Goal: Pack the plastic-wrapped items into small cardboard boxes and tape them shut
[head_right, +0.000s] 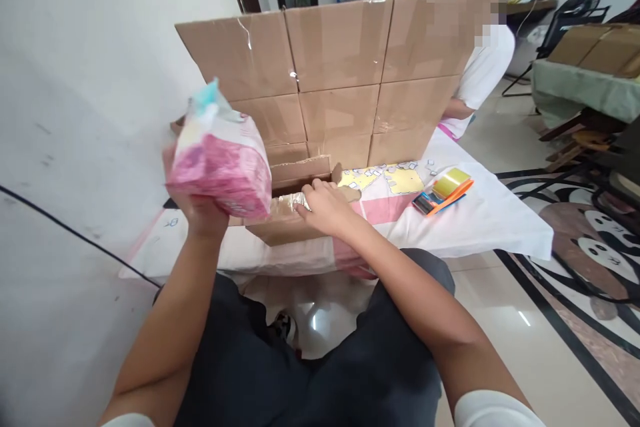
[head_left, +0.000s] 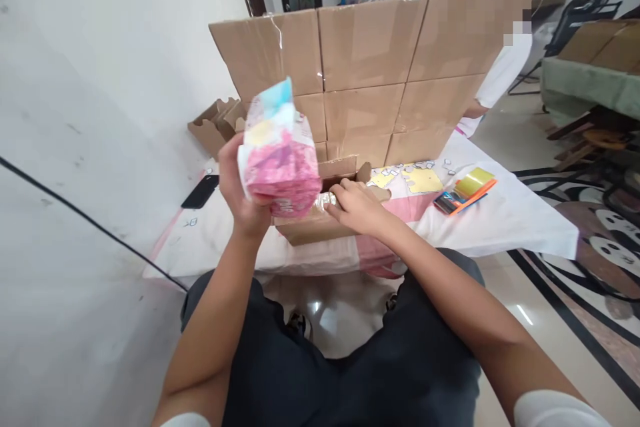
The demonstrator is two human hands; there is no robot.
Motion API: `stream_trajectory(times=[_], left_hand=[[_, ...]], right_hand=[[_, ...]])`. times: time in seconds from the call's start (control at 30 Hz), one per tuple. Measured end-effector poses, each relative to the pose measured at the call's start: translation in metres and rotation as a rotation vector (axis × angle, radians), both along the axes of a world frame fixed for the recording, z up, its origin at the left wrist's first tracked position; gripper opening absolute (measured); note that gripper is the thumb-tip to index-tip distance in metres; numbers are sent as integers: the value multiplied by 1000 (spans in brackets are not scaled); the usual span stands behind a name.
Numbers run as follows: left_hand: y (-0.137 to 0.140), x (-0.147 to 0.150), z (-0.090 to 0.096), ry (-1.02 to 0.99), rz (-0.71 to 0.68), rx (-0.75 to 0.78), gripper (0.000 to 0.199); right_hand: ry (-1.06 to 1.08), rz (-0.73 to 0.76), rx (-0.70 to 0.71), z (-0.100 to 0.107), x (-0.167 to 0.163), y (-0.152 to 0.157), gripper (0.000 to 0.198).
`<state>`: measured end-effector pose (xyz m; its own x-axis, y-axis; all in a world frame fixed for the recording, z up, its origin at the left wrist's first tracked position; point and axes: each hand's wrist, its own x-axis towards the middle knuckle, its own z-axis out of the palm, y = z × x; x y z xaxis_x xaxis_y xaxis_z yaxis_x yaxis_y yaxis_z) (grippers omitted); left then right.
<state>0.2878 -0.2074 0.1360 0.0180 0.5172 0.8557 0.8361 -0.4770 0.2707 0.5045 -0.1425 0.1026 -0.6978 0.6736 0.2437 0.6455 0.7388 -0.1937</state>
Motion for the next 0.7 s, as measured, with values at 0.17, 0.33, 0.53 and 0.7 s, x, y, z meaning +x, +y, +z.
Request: stream_trajectory(times=[0.17, 0.33, 0.53, 0.7], left_hand=[[-16, 9, 15, 10, 40, 40, 91], [-24, 11, 29, 79, 59, 8, 81], [-23, 20, 48, 311, 67, -130, 75], [-27, 31, 51, 524, 141, -251, 69]], right_hand=[[155, 321, 316, 1, 13, -8, 18], [110, 403, 468, 0, 31, -28, 20], [62, 444, 525, -11, 42, -55, 16], [83, 421, 512, -20, 49, -67, 14]])
